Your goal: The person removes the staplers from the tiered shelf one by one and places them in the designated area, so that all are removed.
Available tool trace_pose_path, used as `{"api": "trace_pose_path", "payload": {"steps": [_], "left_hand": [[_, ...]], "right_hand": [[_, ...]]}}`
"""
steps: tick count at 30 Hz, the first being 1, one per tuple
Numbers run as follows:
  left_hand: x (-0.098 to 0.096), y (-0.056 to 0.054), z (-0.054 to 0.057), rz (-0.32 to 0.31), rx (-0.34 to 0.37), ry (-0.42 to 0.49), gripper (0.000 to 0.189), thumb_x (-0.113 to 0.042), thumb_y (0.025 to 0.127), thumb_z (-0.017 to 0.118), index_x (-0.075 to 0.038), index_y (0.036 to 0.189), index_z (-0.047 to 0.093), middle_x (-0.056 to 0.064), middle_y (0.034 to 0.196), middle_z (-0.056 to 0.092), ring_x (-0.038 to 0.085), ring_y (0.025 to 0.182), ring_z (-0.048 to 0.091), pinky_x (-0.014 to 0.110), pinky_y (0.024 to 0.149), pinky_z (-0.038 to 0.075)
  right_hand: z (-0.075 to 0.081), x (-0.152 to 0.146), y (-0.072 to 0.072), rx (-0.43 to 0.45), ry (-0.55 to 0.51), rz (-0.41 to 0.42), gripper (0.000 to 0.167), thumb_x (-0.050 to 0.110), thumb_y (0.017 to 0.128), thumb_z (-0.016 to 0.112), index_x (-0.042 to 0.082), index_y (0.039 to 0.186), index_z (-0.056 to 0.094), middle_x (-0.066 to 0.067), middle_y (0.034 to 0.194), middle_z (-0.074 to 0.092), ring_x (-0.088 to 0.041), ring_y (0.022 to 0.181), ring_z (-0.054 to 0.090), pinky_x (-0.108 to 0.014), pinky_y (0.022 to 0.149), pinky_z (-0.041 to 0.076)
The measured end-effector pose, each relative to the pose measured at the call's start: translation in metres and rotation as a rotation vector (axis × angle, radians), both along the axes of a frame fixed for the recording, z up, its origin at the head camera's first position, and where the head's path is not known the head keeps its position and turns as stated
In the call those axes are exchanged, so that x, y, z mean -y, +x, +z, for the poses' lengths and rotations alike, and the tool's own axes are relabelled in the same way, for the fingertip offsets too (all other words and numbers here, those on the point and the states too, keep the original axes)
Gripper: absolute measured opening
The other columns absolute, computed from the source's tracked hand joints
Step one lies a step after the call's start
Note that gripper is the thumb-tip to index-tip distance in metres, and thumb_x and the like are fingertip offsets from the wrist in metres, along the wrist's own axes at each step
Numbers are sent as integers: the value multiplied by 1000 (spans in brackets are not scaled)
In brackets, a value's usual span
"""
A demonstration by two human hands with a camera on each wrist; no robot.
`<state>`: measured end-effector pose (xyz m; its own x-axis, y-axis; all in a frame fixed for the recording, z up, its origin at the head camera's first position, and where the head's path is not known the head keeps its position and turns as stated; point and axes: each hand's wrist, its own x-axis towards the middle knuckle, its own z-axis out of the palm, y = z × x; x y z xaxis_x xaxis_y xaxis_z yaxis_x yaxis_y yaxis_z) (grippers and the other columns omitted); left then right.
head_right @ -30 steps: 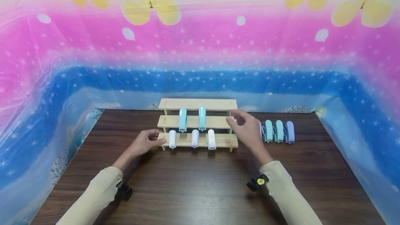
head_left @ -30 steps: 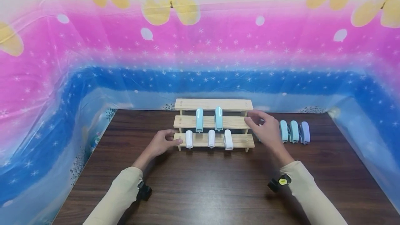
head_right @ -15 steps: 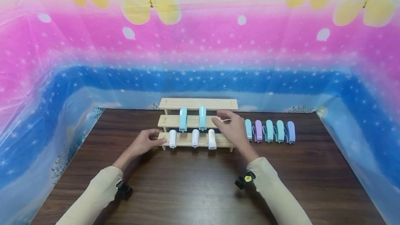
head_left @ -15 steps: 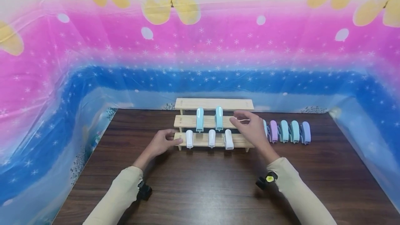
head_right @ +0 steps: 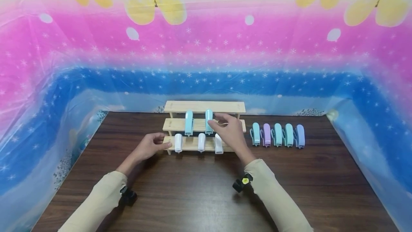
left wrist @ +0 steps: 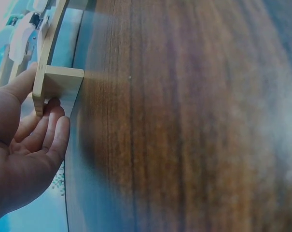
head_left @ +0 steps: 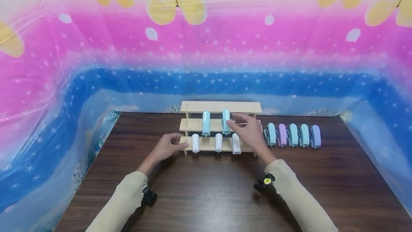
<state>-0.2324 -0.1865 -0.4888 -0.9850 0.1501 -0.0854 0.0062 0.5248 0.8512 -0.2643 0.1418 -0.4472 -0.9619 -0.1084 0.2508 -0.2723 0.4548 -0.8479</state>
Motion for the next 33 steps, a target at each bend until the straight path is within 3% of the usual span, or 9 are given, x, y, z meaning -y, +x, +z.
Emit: {"api": "trace_pose_path", "payload": {"steps": [10, 21, 33], "left_hand": [[-1, 0, 0, 2, -9, -9, 58, -28, 94, 77, 7, 137, 58, 22, 124, 68, 34, 113, 66, 47, 93, 57], [1, -3, -3, -6, -1, 27, 57, -26, 95, 76, 10, 135, 58, 25, 125, 67, 37, 115, 66, 46, 94, 57], [1, -2, -2, -13, -9, 17, 60, -26, 95, 75, 12, 137, 55, 27, 127, 66, 38, 116, 65, 48, 95, 56]], "right_hand": [[-4, 7, -3, 10, 13, -13, 63, 63, 86, 74, 16, 129, 70, -2, 111, 74, -20, 98, 71, -42, 84, 59], [-4, 15, -5, 21, 87, -46, 55, 53, 88, 77, 12, 124, 72, -2, 99, 74, -19, 92, 70, -41, 83, 58], [-1, 17, -5, 27, 96, -65, 49, 44, 88, 79, 8, 121, 72, -5, 101, 75, -21, 93, 71, -42, 81, 60]]}}
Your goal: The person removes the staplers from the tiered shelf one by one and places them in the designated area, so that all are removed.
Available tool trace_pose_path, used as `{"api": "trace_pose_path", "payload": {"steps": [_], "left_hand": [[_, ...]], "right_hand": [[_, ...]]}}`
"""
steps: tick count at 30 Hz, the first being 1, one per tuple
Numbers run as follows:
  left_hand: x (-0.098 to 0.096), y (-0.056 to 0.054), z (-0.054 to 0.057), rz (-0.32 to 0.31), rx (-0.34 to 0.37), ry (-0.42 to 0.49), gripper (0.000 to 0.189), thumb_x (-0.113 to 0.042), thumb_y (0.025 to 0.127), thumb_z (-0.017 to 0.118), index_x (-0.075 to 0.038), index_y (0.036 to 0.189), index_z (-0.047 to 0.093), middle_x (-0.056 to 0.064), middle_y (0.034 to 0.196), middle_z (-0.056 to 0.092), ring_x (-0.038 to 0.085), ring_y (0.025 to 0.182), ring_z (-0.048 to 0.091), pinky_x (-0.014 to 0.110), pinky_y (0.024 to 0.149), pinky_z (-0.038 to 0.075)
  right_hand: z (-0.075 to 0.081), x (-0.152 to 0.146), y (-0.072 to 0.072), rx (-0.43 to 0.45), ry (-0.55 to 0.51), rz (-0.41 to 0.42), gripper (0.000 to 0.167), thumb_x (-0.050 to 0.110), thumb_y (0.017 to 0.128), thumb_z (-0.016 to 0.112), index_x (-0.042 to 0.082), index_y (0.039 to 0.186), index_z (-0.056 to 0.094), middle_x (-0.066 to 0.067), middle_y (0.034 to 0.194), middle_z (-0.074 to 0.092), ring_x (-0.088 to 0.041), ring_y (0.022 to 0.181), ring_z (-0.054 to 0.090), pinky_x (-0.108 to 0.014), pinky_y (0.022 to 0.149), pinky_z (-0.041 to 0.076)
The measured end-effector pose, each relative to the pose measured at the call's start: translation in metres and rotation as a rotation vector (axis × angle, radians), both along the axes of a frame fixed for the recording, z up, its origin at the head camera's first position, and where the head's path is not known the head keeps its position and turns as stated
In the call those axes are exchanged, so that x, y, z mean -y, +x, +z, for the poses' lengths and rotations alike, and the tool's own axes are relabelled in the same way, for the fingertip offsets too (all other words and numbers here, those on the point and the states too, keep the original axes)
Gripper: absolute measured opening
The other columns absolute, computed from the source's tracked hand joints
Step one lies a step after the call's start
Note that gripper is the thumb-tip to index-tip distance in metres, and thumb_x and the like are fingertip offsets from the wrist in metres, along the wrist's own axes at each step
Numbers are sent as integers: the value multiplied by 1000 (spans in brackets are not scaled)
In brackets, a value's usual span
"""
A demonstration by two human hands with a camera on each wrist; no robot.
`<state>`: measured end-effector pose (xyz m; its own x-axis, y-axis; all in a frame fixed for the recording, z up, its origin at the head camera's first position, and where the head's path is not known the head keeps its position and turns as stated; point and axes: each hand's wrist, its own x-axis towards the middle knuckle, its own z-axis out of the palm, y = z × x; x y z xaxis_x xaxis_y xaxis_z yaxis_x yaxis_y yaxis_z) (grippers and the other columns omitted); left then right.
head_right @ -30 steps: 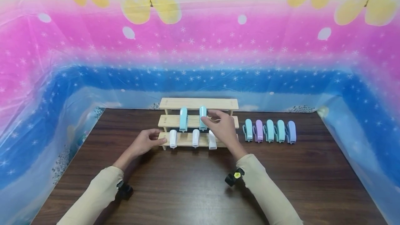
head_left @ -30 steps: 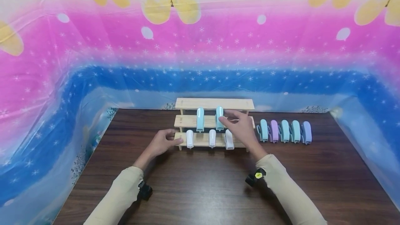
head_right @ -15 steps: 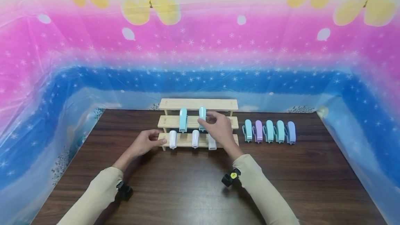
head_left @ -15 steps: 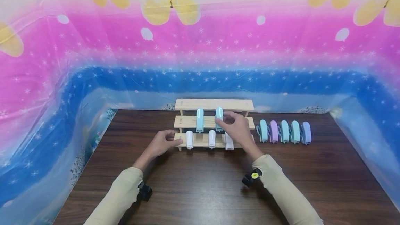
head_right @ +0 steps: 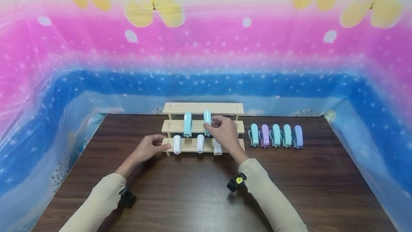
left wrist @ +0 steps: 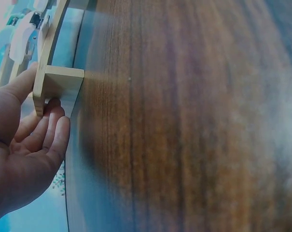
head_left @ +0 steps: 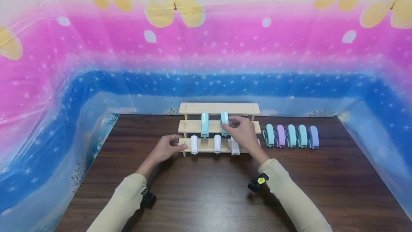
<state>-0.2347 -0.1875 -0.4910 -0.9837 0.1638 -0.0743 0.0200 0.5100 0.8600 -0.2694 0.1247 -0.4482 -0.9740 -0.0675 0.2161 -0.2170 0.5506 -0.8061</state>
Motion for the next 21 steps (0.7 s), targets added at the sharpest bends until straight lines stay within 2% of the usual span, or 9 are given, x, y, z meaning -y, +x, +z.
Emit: {"api": "trace_pose_path", "payload": {"steps": [11, 21], "left_hand": [[0, 0, -2, 4, -6, -4, 58, -27, 95, 76, 10, 135, 58, 25, 124, 68, 37, 114, 66, 45, 92, 58], [-1, 0, -1, 5, -15, -3, 57, -27, 95, 76, 10, 134, 59, 24, 122, 69, 37, 113, 67, 46, 93, 57]], "right_hand": [[-1, 0, 1, 3, -1, -31, 45, 43, 87, 80, 9, 115, 74, -4, 98, 75, -20, 91, 70, -40, 79, 59], [11, -4, 15, -45, -31, -23, 39, 42, 86, 81, 11, 110, 76, -1, 92, 73, -19, 87, 67, -38, 73, 57]]}}
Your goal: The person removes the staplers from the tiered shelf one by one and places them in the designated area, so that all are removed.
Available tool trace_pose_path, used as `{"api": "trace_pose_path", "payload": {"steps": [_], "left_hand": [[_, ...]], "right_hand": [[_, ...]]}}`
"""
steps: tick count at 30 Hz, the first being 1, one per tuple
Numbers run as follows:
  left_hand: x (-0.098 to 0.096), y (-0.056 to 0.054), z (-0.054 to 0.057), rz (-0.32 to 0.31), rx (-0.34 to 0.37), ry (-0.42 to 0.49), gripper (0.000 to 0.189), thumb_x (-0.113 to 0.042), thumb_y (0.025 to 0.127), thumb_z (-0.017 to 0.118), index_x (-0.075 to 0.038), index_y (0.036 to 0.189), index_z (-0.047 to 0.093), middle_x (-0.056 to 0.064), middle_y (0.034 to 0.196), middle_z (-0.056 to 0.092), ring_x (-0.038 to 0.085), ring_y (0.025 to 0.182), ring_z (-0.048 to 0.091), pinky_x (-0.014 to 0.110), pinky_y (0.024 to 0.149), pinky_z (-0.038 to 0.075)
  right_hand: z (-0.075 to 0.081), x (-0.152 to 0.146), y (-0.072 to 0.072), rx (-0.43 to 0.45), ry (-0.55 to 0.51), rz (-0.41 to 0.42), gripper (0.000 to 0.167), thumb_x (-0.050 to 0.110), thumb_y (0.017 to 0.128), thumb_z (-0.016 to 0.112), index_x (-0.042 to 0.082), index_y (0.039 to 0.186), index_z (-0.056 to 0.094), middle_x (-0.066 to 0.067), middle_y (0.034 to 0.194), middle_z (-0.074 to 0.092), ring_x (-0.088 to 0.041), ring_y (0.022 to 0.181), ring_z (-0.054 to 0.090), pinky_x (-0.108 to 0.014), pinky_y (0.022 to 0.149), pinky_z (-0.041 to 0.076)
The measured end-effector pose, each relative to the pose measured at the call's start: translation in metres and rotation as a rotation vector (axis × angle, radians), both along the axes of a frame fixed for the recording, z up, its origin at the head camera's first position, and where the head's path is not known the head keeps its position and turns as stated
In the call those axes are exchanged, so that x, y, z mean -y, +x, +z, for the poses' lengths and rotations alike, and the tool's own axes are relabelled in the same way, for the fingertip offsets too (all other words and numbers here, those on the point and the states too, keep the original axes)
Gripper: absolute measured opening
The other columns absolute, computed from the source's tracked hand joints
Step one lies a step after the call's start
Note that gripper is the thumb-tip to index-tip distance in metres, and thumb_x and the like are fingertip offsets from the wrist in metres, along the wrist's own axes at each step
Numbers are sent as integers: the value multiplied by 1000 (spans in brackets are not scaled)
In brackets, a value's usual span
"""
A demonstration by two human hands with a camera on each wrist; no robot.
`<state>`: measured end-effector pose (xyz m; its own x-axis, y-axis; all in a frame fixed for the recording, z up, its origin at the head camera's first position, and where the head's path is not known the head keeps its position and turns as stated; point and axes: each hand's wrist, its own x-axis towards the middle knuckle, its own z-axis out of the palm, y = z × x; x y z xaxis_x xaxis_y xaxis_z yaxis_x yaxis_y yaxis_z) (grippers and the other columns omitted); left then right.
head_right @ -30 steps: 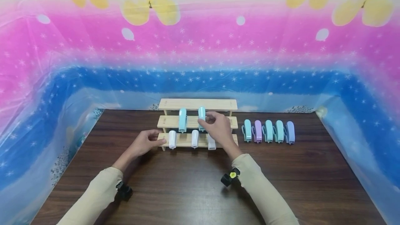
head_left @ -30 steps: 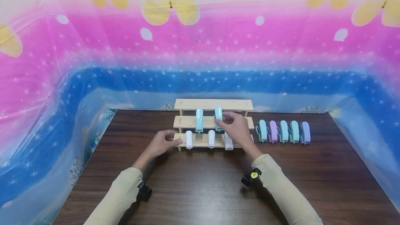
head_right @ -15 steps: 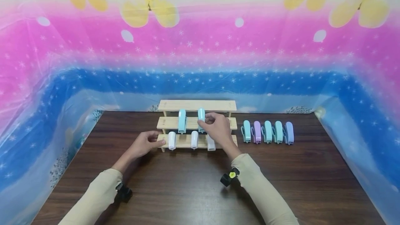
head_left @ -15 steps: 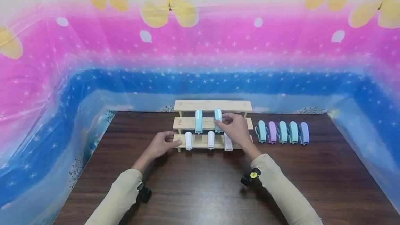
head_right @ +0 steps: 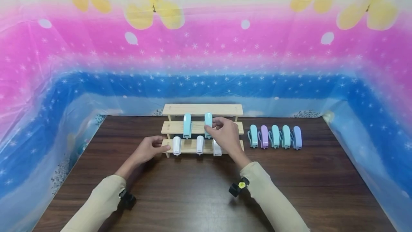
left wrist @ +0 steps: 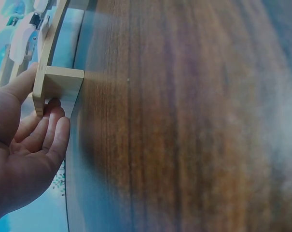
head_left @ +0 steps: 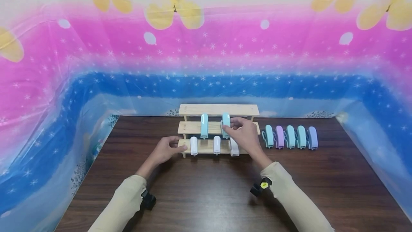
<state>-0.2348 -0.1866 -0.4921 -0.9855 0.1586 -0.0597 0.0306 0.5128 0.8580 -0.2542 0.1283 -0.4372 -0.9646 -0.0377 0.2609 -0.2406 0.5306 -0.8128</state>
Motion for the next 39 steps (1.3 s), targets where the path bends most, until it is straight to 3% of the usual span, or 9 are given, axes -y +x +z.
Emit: {"api": "trace_pose_path", "payload": {"steps": [6, 22, 39], "left_hand": [[0, 0, 0, -2, -1, -3, 56, -26, 95, 76, 10, 134, 59, 24, 122, 68, 37, 113, 67, 45, 92, 58], [-1, 1, 3, 7, 10, -30, 58, -29, 95, 75, 8, 136, 58, 24, 125, 67, 38, 116, 65, 48, 96, 56], [0, -1, -1, -6, -10, -15, 57, -26, 95, 76, 11, 134, 58, 26, 122, 68, 36, 110, 67, 44, 91, 58]], "right_hand": [[8, -12, 11, -19, -5, -21, 40, 44, 86, 81, 14, 112, 75, 0, 94, 74, -18, 87, 67, -37, 70, 56], [8, -58, 22, -83, 25, -128, 37, 40, 86, 83, 13, 109, 76, -3, 91, 75, -19, 81, 67, -32, 65, 53], [14, -117, 34, -73, 76, -260, 36, 33, 90, 77, 7, 114, 74, -9, 94, 74, -19, 80, 66, -21, 61, 51]]}}
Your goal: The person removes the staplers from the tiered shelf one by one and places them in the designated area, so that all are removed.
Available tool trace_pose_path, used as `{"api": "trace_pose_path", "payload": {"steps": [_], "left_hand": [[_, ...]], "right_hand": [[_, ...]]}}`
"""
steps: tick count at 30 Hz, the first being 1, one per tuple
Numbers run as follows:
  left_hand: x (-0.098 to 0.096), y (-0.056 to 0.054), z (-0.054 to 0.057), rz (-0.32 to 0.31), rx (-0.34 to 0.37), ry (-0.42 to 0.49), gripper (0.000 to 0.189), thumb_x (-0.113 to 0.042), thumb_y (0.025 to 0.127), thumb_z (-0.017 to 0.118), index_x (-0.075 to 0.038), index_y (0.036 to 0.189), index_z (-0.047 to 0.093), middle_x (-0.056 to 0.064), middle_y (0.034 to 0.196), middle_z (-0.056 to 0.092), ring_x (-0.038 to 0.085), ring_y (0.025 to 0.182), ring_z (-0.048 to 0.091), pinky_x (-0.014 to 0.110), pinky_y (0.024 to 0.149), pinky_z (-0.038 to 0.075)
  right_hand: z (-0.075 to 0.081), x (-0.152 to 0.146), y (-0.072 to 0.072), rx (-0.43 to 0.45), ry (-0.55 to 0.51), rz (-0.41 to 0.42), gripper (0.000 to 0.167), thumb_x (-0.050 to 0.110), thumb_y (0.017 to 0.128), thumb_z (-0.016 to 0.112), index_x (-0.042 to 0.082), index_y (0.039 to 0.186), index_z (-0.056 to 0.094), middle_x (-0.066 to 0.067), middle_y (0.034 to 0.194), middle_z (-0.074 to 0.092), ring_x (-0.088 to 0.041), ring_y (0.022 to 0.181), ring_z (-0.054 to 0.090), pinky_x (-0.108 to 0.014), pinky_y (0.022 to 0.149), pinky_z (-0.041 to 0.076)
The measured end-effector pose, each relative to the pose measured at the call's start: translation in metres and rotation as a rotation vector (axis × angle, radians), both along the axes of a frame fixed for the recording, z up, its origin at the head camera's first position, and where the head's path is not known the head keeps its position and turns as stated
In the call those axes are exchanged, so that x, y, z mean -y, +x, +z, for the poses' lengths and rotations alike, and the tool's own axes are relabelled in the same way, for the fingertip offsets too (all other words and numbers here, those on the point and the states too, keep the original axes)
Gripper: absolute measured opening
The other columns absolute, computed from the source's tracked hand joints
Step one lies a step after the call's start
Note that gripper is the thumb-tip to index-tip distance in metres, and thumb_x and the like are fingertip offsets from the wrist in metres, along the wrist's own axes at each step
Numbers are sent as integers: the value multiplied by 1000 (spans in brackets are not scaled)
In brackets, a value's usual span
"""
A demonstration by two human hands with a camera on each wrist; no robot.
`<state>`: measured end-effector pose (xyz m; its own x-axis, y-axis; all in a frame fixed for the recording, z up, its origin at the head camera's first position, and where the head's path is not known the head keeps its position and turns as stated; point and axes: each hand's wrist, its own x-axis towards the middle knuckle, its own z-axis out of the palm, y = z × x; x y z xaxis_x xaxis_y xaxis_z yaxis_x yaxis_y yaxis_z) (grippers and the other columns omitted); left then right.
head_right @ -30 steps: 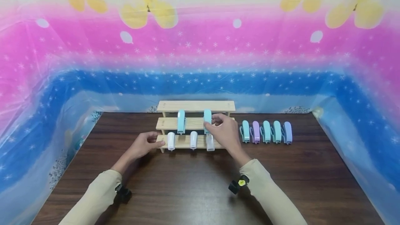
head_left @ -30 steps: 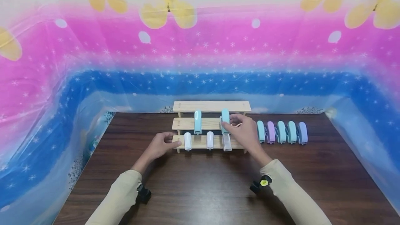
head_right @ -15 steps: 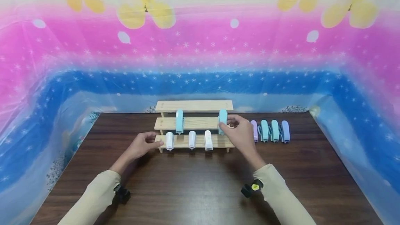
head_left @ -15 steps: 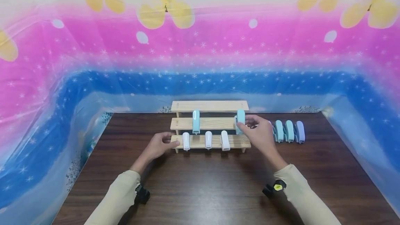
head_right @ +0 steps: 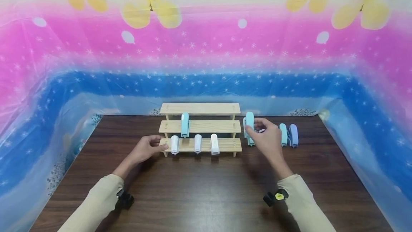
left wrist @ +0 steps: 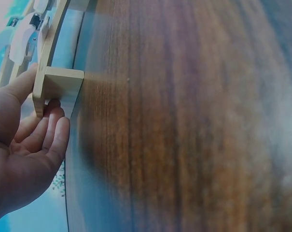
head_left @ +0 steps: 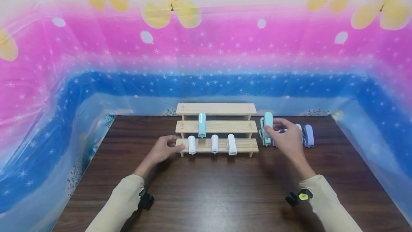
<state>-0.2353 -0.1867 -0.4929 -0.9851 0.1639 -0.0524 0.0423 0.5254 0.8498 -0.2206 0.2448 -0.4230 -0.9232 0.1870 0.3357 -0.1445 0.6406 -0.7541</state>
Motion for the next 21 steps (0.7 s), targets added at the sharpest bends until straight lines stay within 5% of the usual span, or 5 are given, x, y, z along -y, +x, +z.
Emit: {"api": "trace_pose_path", "payload": {"steps": [16, 21], "left_hand": [[0, 0, 2, -3, -1, -14, 55, -26, 95, 76, 10, 133, 59, 26, 122, 68, 36, 111, 67, 45, 92, 58], [0, 1, 3, 0, 6, -15, 56, -27, 95, 76, 10, 134, 59, 25, 122, 68, 36, 111, 67, 46, 92, 57]], "right_hand": [[1, -61, 9, 9, 6, -111, 42, 37, 92, 75, 5, 120, 72, -12, 98, 70, -16, 85, 60, -15, 65, 47], [-1, -84, 6, 0, 32, -161, 43, 37, 92, 76, 6, 121, 73, -10, 98, 71, -5, 81, 59, -16, 66, 46]]}}
